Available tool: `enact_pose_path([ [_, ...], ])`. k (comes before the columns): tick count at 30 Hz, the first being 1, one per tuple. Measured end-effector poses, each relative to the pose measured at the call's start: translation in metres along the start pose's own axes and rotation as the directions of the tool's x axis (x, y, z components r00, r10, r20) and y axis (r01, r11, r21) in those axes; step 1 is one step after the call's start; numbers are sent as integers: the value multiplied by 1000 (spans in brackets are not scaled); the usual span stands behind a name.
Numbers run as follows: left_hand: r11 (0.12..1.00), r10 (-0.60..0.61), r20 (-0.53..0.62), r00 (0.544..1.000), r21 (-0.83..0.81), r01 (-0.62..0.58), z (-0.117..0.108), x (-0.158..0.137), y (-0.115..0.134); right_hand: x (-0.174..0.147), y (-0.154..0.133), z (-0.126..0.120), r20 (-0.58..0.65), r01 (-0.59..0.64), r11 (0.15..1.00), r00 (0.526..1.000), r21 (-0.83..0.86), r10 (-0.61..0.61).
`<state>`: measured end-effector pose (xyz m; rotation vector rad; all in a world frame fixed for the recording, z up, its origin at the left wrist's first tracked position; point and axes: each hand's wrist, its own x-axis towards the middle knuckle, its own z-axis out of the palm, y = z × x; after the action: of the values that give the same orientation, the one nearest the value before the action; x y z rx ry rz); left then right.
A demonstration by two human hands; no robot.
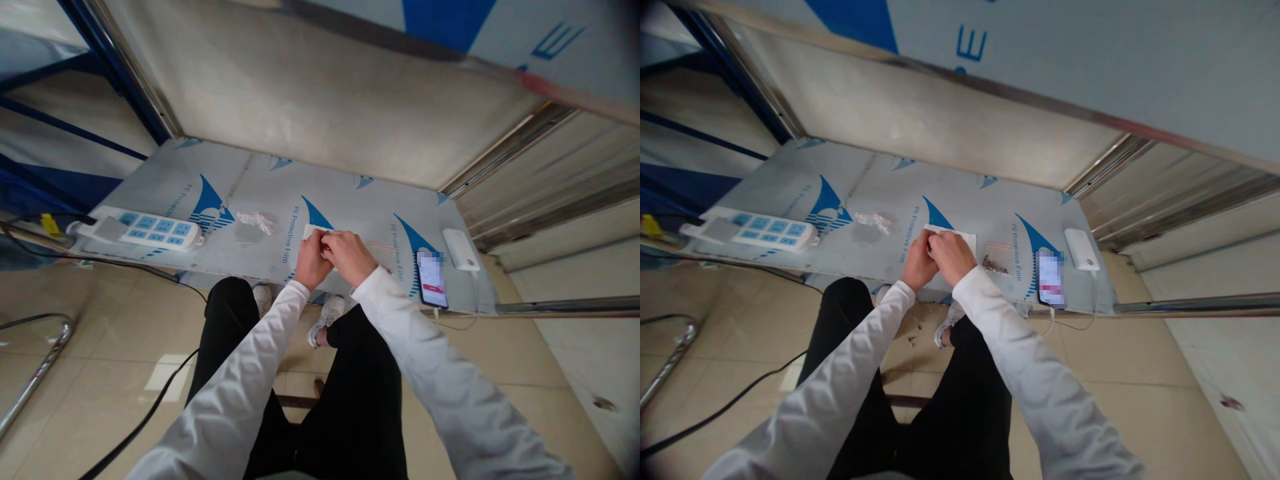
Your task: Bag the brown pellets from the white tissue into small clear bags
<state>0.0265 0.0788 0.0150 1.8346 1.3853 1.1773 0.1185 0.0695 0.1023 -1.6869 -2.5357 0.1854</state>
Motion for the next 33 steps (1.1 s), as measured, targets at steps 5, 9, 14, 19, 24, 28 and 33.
enact_pose_path([
  [5, 999, -29, -96, 995, -35, 25, -4, -6, 7, -9, -9, 1, -139, 8, 998, 990, 56, 0],
  [9, 997, -48, -149, 988, -70, 38, -9, -14, 14, -18, -14, 7, -237, 20, 985, 971, 174, 22],
  [14, 992, -60, -163, 985, -118, 41, -17, -23, 21, -33, -16, 14, -323, 111, 918, 946, 382, 20],
  [19, 990, -37, -165, 986, -143, 13, -21, -33, 25, -45, -16, 13, -314, 129, 862, 949, 490, 36],
  [24, 987, -40, -174, 984, -163, 12, -22, -43, 29, -59, -24, 6, -354, 158, 876, 935, 455, 15],
  [28, 985, -38, -211, 977, -171, 1, -26, -54, 36, -75, -33, 6, -421, 69, 871, 892, 487, 165],
  [33, 982, -6, -166, 986, -189, -26, -41, -72, 42, -88, -29, 4, -211, -26, 773, 956, 633, 205],
])
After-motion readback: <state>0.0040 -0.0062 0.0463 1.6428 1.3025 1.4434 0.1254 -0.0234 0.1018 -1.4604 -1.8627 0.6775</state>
